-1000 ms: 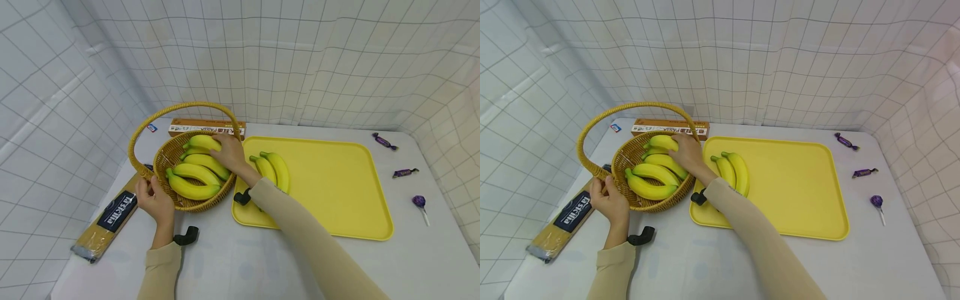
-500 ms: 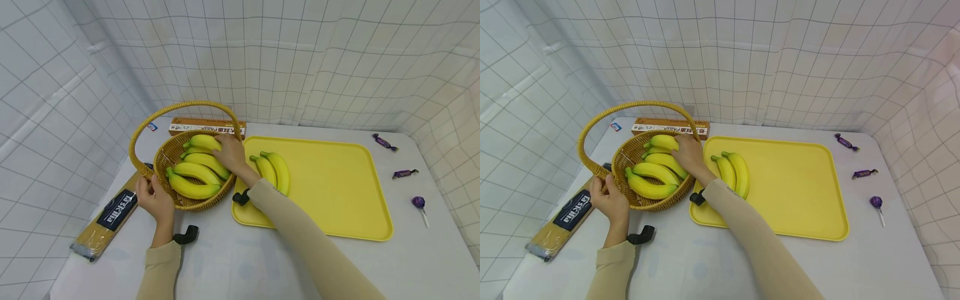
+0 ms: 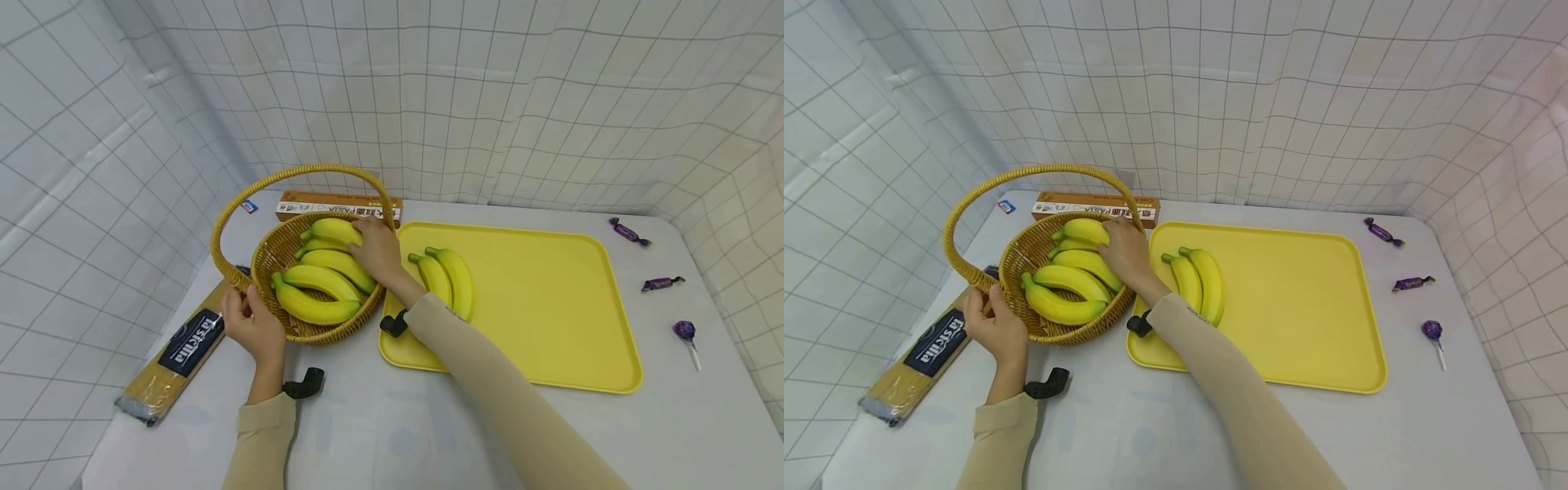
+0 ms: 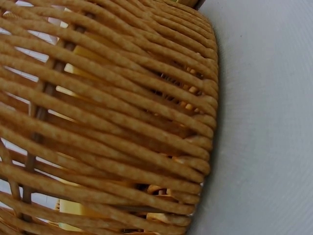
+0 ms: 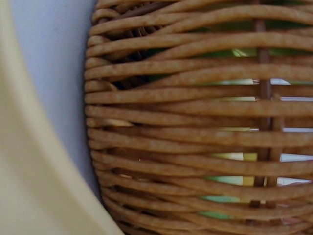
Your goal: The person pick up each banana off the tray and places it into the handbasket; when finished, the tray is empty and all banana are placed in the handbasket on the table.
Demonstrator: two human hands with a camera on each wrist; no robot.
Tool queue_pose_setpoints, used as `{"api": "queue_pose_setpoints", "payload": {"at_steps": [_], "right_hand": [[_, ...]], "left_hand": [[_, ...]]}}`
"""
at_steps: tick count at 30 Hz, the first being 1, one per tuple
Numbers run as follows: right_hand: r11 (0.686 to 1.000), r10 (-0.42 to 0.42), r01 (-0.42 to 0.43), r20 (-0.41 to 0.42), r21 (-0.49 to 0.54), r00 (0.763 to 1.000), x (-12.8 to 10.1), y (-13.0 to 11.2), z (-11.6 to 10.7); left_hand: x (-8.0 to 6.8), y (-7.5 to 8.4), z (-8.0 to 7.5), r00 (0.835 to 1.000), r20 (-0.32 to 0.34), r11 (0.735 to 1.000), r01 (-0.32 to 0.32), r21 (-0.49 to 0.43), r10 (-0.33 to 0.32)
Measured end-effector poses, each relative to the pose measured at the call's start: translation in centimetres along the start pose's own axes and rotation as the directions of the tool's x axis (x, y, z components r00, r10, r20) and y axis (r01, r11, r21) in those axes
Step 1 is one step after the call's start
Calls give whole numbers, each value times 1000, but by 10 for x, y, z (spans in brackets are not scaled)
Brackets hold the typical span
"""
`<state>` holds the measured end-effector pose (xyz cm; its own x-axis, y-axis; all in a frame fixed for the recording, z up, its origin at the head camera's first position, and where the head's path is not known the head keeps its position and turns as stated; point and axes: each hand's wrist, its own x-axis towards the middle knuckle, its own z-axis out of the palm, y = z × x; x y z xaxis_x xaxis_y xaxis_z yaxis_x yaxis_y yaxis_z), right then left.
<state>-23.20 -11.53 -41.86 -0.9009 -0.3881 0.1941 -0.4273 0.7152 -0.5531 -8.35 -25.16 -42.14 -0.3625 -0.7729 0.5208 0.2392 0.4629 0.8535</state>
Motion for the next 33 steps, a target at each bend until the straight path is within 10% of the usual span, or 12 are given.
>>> {"api": "queue_pose_setpoints", "payload": {"at_steps": [15, 33], "right_hand": [[999, -32, 33, -18, 15, 999, -2, 1, 0], [932, -123, 133, -49, 336, 991, -47, 2, -35]], "left_hand": [[1, -1, 0, 1000, 2, 1000, -8, -3, 8], [2, -26, 1, 1000, -19, 1000, 0, 30, 0]]}}
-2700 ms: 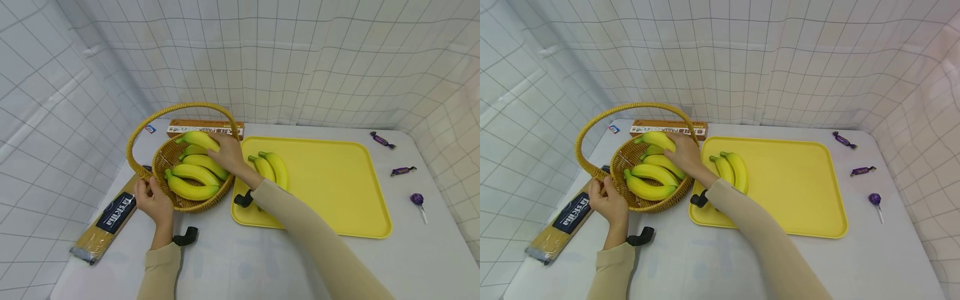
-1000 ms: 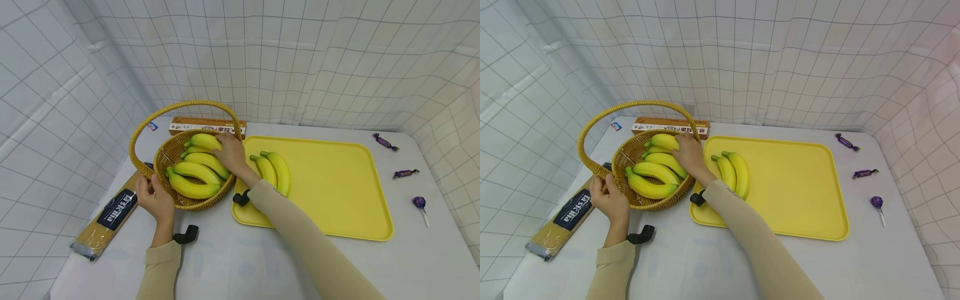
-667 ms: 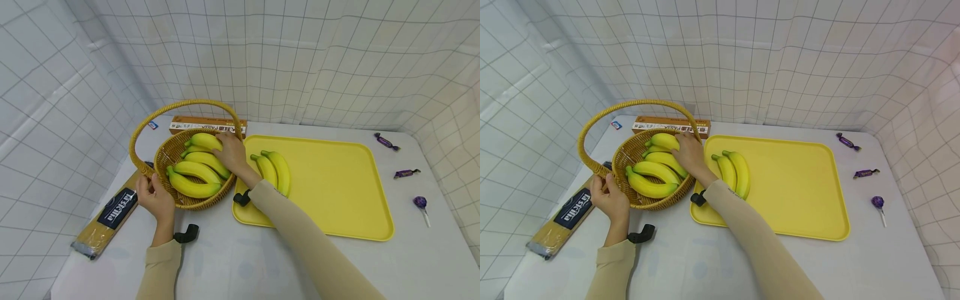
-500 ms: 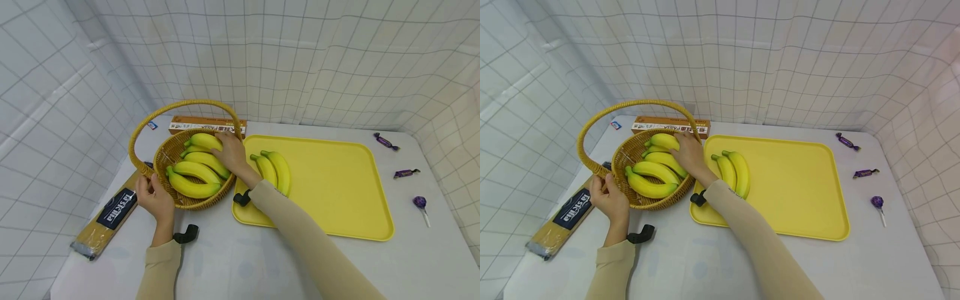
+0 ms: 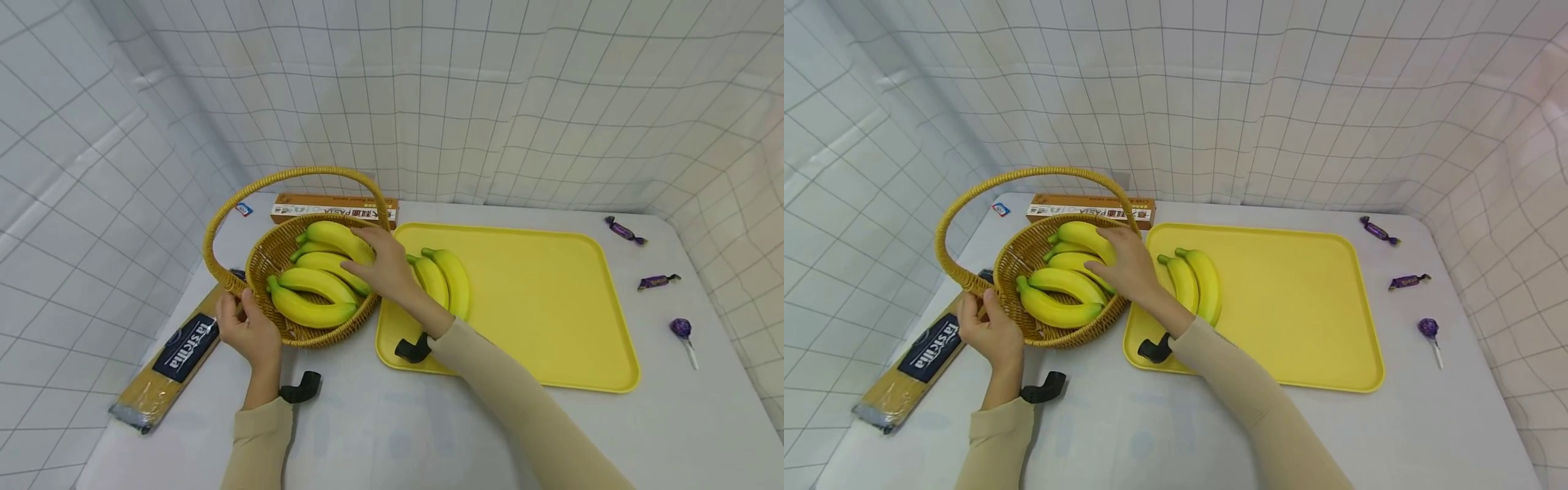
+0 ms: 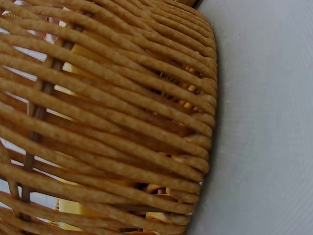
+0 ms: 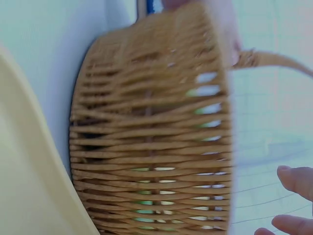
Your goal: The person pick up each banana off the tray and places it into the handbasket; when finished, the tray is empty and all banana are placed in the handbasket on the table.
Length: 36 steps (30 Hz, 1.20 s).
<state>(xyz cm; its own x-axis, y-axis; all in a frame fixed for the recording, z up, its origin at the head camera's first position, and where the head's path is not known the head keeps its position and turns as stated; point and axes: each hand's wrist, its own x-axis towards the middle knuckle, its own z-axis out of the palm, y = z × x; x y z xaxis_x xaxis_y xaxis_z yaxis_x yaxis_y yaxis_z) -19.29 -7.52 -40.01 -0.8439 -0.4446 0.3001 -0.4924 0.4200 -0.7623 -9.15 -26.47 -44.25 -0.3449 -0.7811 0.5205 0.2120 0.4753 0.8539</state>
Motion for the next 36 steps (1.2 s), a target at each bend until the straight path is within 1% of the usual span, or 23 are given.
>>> {"api": "queue_pose_setpoints", "payload": {"at_steps": [3, 6, 9, 12, 18, 24, 30, 36], "right_hand": [[998, -5, 7, -32, 59, 999, -16, -3, -11], [996, -13, 19, -66, 92, 998, -31, -1, -22], [995, -3, 11, -90, 95, 996, -44, 4, -30], [996, 4, 7, -120, 92, 993, -55, 10, -39], [996, 2, 16, -194, 90, 981, -75, 23, -58], [998, 38, -24, -235, 62, 971, -90, 42, -70], [995, 90, -80, -242, 51, 966, -99, 60, -76], [986, 163, -152, -220, 67, 962, -102, 75, -79]], "left_hand": [[-1, 1, 0, 1000, -3, 1000, -2, 0, 2], [-2, 12, -1, 1000, 1, 1000, -16, -14, 16], [-3, 22, -1, 1000, 1, 999, -27, -25, 27], [-3, 26, -1, 1000, 1, 999, -25, -25, 25], [-2, 27, -2, 1000, 8, 999, -25, -23, 25], [-2, 26, -2, 1000, 7, 999, -24, -21, 24], [-2, 25, -2, 1000, 8, 1000, -20, -13, 20], [-3, 24, -2, 1000, 11, 1000, -21, -18, 21]]}}
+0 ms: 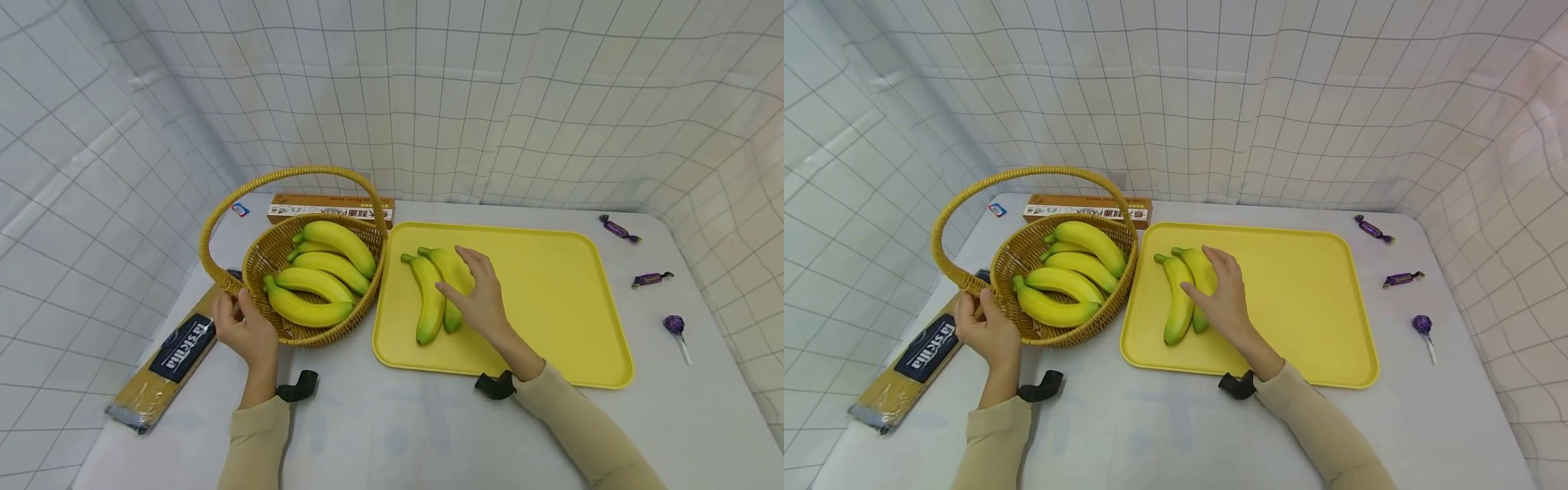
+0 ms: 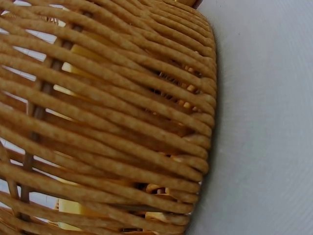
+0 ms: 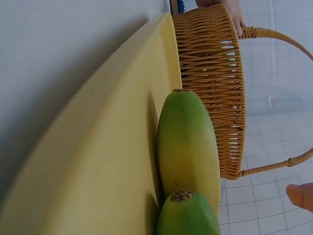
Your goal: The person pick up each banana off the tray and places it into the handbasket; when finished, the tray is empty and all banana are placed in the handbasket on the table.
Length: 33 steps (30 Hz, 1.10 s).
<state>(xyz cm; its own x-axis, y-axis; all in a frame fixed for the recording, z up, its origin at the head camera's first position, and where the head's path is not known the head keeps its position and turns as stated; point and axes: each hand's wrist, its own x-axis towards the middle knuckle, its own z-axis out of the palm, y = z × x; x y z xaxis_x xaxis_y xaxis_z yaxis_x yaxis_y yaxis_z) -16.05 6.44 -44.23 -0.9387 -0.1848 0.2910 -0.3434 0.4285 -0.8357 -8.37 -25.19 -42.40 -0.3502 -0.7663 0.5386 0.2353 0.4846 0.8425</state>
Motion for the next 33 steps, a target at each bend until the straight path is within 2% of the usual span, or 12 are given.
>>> {"api": "queue_pose_setpoints", "payload": {"at_steps": [7, 17, 24, 33], "right_hand": [[997, 71, -72, 22, 17, 997, 2, 12, 2], [991, 131, -132, 46, 4, 990, 1, 25, 8], [973, 228, -229, 97, 2, 969, 1, 29, 10], [959, 280, -284, 127, 13, 951, 1, 33, 10]], "left_hand": [[0, -1, 0, 1000, -1, 1000, 7, -9, -7], [0, -1, 0, 1000, -1, 1000, 2, -15, -2], [0, -1, -1, 1000, -2, 1000, -2, -13, 2], [0, 0, -1, 1000, -3, 1000, -1, -11, 1]]}}
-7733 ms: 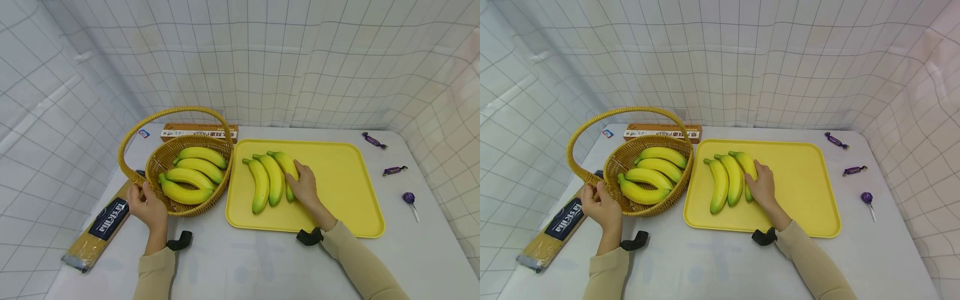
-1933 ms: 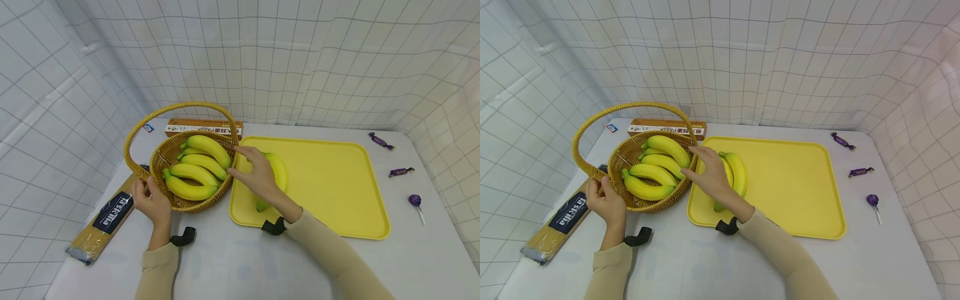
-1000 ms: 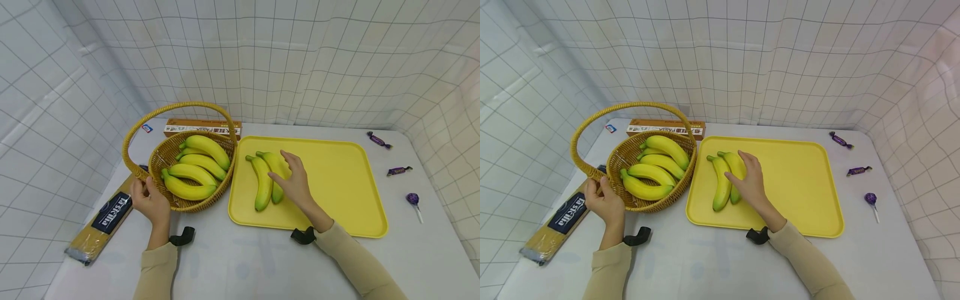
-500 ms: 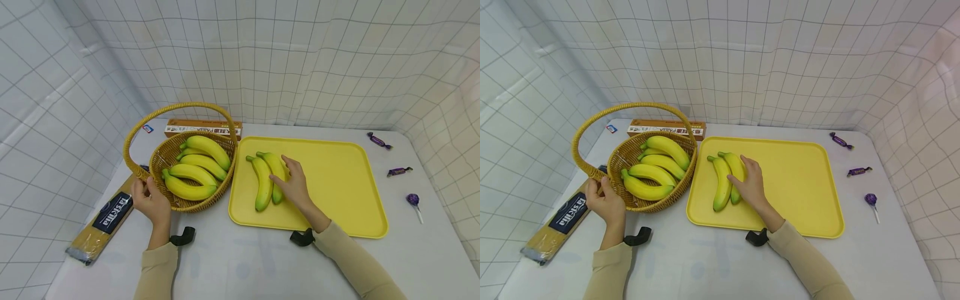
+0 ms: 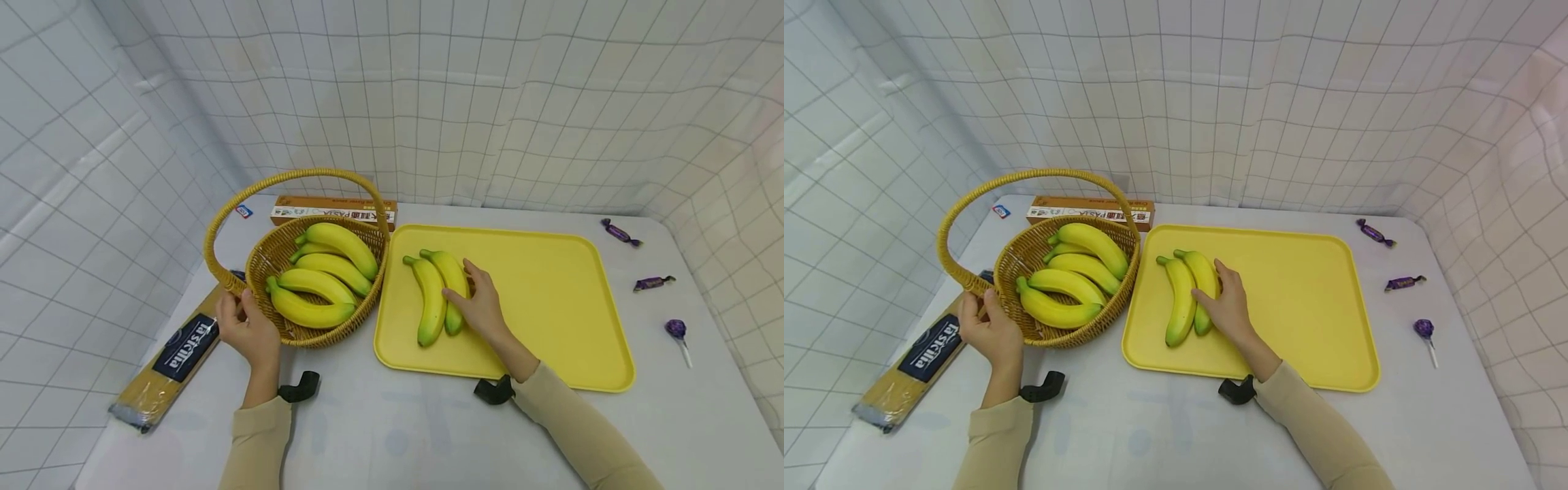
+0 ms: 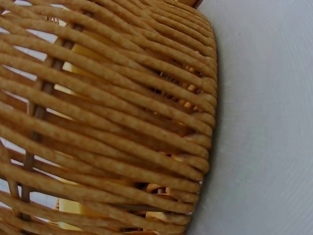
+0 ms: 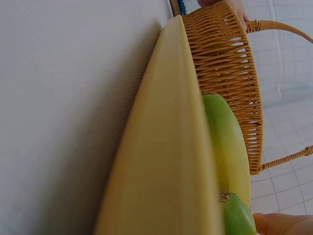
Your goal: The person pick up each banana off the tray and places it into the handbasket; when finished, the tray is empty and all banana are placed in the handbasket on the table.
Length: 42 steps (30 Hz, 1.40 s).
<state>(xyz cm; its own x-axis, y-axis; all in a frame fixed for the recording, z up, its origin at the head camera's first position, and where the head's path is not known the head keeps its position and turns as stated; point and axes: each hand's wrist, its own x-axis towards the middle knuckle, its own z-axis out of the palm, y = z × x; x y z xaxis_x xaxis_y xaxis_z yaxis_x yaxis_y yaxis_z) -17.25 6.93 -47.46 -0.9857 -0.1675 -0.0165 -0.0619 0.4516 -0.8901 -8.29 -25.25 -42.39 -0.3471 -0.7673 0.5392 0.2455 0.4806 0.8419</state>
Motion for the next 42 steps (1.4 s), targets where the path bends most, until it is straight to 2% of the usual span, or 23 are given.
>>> {"api": "queue_pose_setpoints", "payload": {"at_steps": [6, 18, 27, 34, 42], "right_hand": [[1000, 18, -17, 23, -21, 1000, 0, 3, 0], [995, -6, 7, 13, -99, 1000, 1, 4, -1], [989, -42, 30, -80, -146, 996, 2, 5, 0], [995, -44, 28, -177, -92, 983, 3, 7, -2], [996, -77, 67, -242, -52, 967, 2, 6, -3]], "left_hand": [[-1, -1, -1, 1000, -4, 1000, -2, 5, 2], [0, 0, 1, 1000, 3, 1000, -4, 4, 4], [0, 1, 2, 1000, -8, 1000, -8, -5, 8], [0, 1, 2, 1000, -7, 1000, -3, -6, 3], [0, 0, 2, 1000, -3, 1000, -1, -2, 1]]}}
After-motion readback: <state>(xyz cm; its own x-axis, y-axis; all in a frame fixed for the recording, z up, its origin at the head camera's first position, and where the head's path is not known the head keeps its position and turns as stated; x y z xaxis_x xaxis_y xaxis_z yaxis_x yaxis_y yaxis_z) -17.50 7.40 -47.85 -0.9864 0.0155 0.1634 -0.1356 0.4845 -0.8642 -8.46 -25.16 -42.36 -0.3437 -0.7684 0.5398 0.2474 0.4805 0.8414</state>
